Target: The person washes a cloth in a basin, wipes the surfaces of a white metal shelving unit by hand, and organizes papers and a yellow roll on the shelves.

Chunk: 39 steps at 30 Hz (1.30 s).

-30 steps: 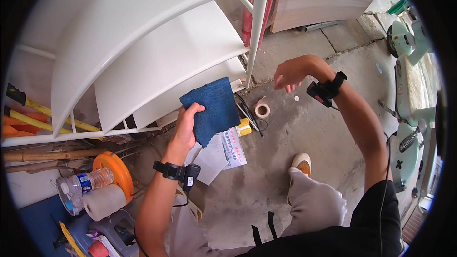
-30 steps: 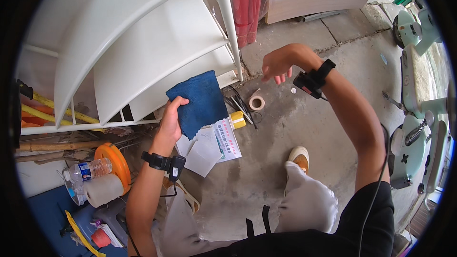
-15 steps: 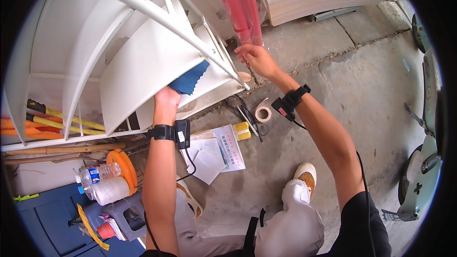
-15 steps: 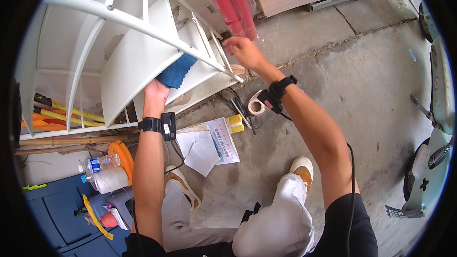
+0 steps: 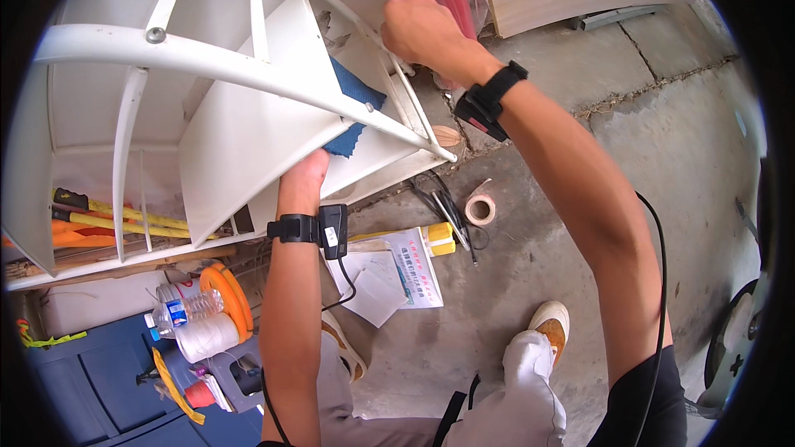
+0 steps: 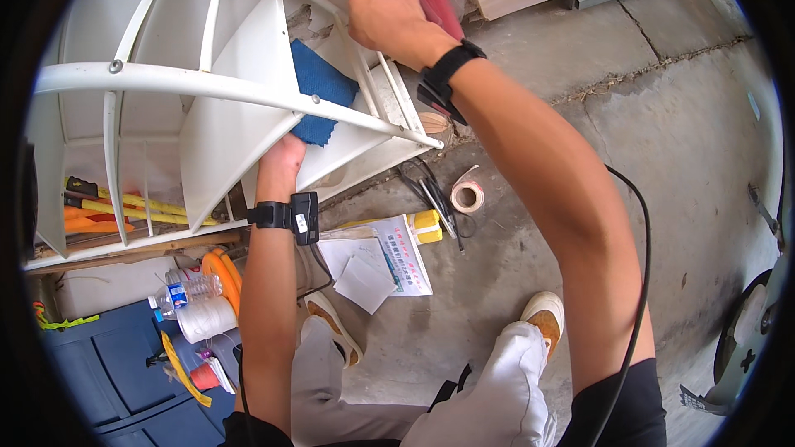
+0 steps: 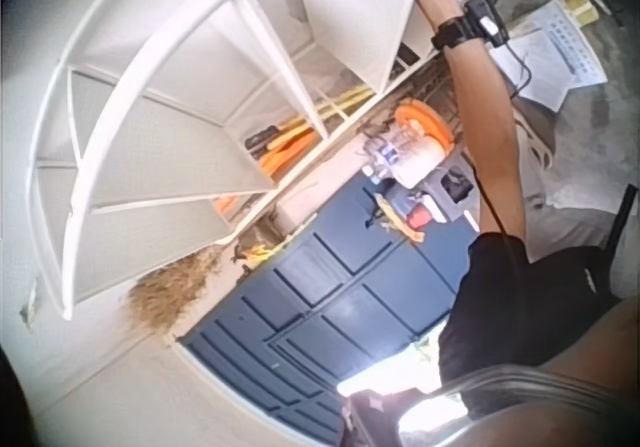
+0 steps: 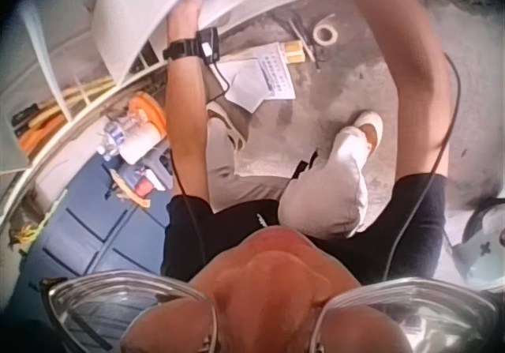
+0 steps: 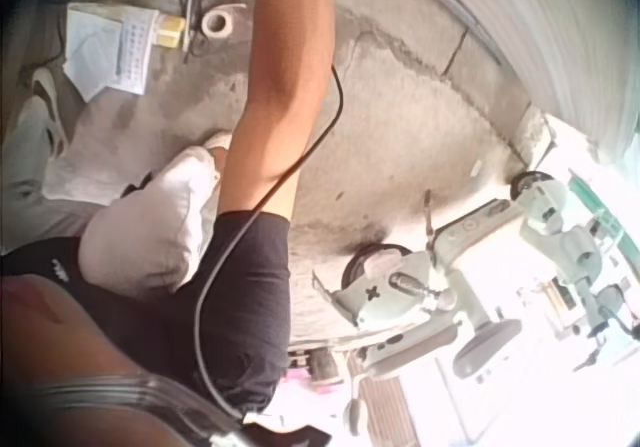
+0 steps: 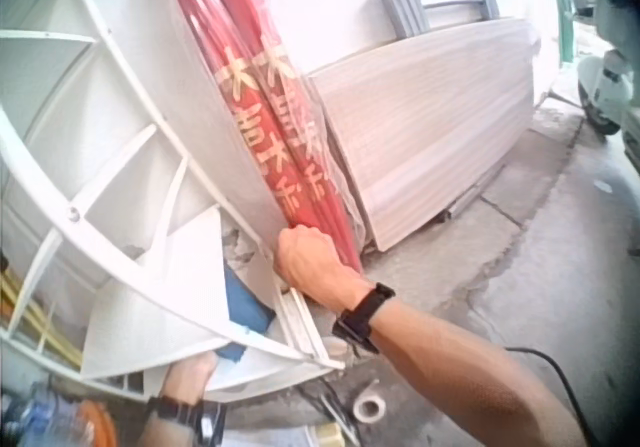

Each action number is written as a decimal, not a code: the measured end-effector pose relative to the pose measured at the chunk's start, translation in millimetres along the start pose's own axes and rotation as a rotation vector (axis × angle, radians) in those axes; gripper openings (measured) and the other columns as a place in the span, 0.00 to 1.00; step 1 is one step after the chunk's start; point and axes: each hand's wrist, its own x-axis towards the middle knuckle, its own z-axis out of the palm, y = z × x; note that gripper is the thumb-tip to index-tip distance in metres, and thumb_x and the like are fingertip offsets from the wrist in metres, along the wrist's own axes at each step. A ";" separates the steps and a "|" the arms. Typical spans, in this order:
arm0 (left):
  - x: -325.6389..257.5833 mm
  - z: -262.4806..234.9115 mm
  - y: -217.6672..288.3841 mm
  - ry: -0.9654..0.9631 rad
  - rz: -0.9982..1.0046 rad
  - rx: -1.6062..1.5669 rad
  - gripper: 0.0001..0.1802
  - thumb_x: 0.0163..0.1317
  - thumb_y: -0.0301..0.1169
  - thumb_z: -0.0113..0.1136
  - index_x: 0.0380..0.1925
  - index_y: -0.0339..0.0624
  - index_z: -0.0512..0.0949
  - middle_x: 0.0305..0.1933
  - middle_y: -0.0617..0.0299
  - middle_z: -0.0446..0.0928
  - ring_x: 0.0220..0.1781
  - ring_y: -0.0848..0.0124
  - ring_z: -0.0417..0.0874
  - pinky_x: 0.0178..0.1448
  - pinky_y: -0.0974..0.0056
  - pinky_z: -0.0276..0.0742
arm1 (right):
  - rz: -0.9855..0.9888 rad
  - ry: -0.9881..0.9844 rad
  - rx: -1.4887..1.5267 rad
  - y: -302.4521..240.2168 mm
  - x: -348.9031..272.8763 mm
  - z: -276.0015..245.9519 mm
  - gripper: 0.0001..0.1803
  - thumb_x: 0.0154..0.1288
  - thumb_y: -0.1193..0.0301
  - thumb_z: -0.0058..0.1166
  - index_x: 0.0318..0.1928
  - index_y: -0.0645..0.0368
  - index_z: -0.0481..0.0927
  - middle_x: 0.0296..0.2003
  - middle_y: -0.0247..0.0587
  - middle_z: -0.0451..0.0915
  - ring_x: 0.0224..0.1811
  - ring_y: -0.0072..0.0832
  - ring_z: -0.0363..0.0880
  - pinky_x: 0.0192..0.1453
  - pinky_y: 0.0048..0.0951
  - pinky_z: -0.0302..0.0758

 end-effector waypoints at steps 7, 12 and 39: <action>-38.8 -0.5 124.1 -0.184 -0.102 0.163 0.34 0.83 0.45 0.59 0.83 0.44 0.69 0.88 0.49 0.66 0.88 0.51 0.65 0.90 0.51 0.60 | 0.322 0.017 0.704 31.6 -13.5 30.4 0.30 0.73 0.64 0.53 0.69 0.70 0.82 0.48 0.65 0.91 0.57 0.59 0.91 0.67 0.51 0.84; 2.0 18.6 112.5 0.048 0.240 -0.003 0.26 0.81 0.40 0.61 0.73 0.40 0.80 0.74 0.43 0.81 0.77 0.58 0.80 0.79 0.58 0.74 | 0.220 0.239 0.653 16.6 -9.8 48.7 0.30 0.78 0.63 0.54 0.73 0.68 0.77 0.53 0.62 0.91 0.58 0.56 0.90 0.65 0.47 0.83; 83.7 94.3 185.4 0.447 0.432 -0.306 0.16 0.69 0.33 0.76 0.52 0.35 0.92 0.52 0.50 0.90 0.54 0.53 0.90 0.62 0.55 0.84 | -0.276 0.271 0.516 38.3 22.6 80.8 0.23 0.78 0.74 0.50 0.70 0.67 0.76 0.63 0.65 0.83 0.65 0.63 0.82 0.68 0.55 0.80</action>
